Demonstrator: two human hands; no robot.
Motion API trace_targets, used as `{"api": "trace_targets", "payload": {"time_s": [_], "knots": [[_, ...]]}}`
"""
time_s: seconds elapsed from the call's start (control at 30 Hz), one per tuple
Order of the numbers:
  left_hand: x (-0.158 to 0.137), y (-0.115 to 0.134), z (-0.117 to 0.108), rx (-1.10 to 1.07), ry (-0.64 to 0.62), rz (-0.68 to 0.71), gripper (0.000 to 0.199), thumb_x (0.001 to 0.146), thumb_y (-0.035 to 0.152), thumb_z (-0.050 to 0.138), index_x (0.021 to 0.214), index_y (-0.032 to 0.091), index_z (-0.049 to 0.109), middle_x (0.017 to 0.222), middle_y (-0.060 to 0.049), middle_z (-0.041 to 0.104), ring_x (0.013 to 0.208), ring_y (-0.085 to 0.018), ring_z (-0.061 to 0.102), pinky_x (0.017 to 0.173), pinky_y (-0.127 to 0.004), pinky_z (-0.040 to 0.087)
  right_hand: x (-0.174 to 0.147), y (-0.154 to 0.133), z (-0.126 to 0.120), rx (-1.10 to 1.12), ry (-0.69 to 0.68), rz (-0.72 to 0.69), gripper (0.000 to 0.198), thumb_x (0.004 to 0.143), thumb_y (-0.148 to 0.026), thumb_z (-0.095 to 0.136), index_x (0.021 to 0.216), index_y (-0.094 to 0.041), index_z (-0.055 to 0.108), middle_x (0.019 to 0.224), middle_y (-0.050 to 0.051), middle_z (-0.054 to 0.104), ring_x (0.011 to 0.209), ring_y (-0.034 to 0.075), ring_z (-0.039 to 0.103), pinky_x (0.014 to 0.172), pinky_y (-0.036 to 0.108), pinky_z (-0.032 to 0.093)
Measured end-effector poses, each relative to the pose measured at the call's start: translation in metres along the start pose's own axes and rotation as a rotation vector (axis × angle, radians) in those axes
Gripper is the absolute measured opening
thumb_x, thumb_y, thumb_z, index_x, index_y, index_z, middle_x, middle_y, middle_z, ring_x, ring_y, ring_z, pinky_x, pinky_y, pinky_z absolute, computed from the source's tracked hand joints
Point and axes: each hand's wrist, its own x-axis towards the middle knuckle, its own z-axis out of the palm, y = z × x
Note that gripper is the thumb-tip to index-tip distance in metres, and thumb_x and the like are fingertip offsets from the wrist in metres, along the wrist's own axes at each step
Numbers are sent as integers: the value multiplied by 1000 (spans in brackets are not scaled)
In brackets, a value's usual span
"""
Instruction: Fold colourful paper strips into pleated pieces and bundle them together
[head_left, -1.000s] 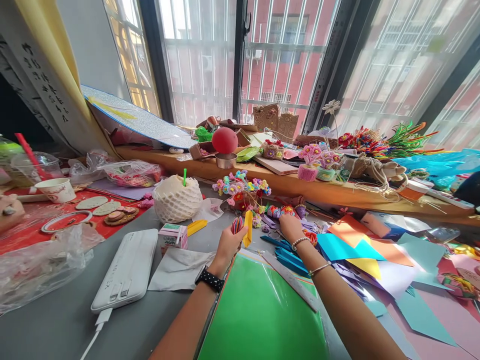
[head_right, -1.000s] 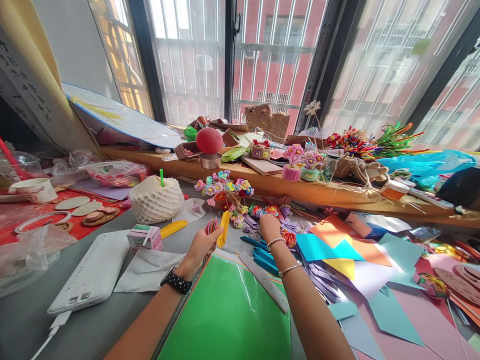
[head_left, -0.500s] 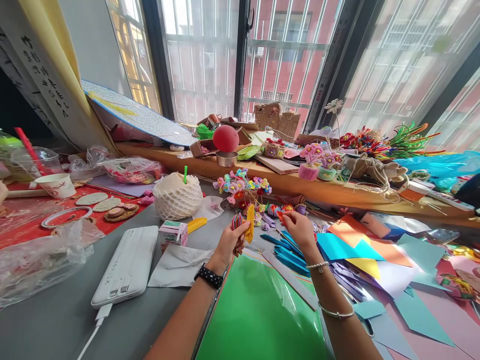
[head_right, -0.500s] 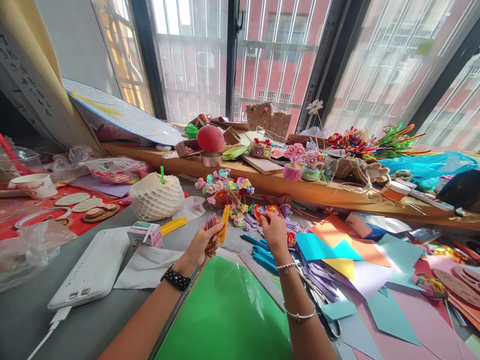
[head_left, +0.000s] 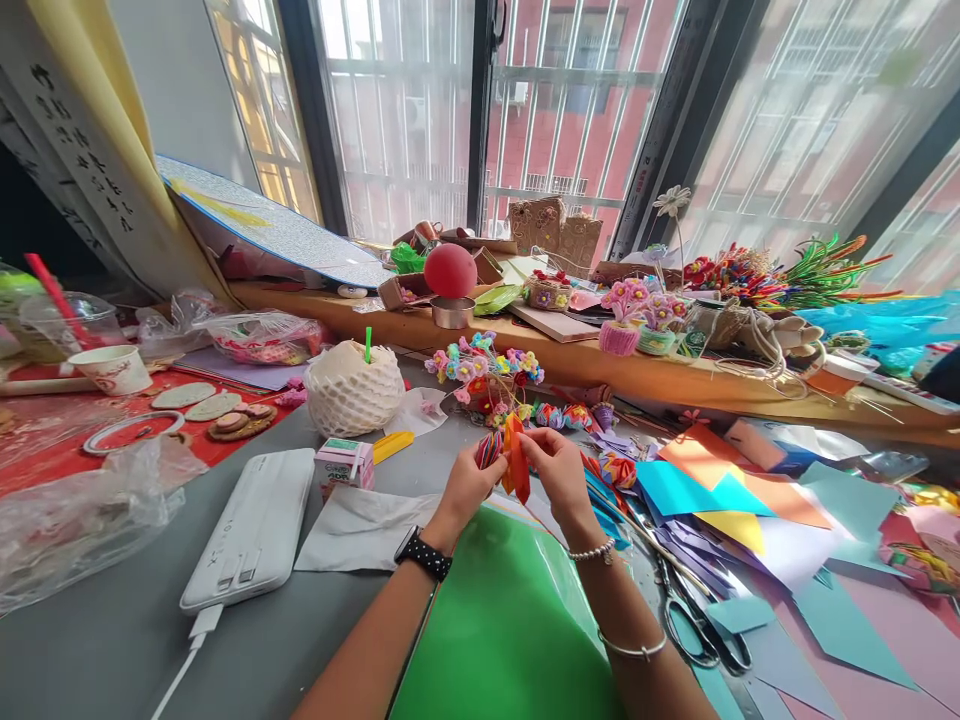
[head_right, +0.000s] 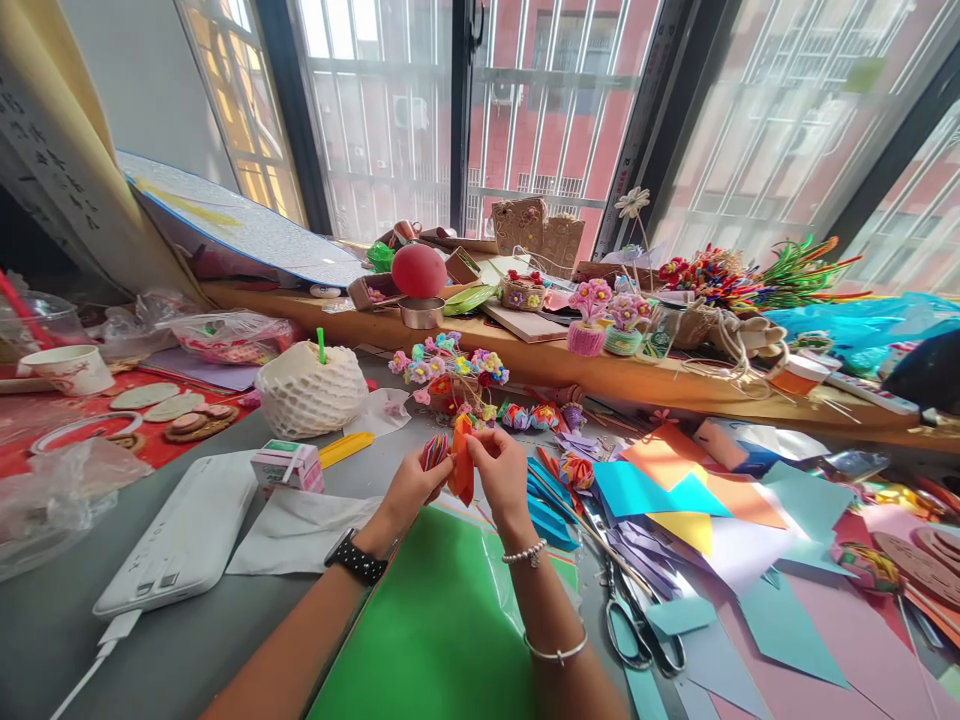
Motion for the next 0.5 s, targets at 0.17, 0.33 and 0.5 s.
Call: {"api": "trace_targets", "payload": {"time_s": [0.17, 0.33, 0.5], "knots": [[-1, 0, 1, 33, -20, 11, 21, 57, 31, 61, 67, 15, 51, 37, 8, 39, 33, -4, 31, 34, -17, 21, 1, 7, 1, -47, 65, -57, 21, 66, -33, 53, 71, -13, 53, 64, 3, 57, 56, 13, 53, 53, 25, 44], [-1, -2, 0, 106, -72, 67, 16, 62, 29, 56, 66, 15, 50, 39, 8, 39, 33, -3, 28, 34, -17, 21, 3, 6, -2, -166, 106, -124, 20, 67, -29, 52, 78, -13, 51, 67, 2, 55, 57, 12, 51, 55, 24, 43], [0, -2, -1, 159, -81, 99, 18, 63, 31, 55, 60, 16, 46, 40, 8, 38, 33, -3, 28, 34, -17, 21, 2, 8, -3, -251, 23, -130, 22, 73, -32, 45, 78, -13, 55, 69, 4, 57, 60, 14, 52, 56, 25, 42]]}}
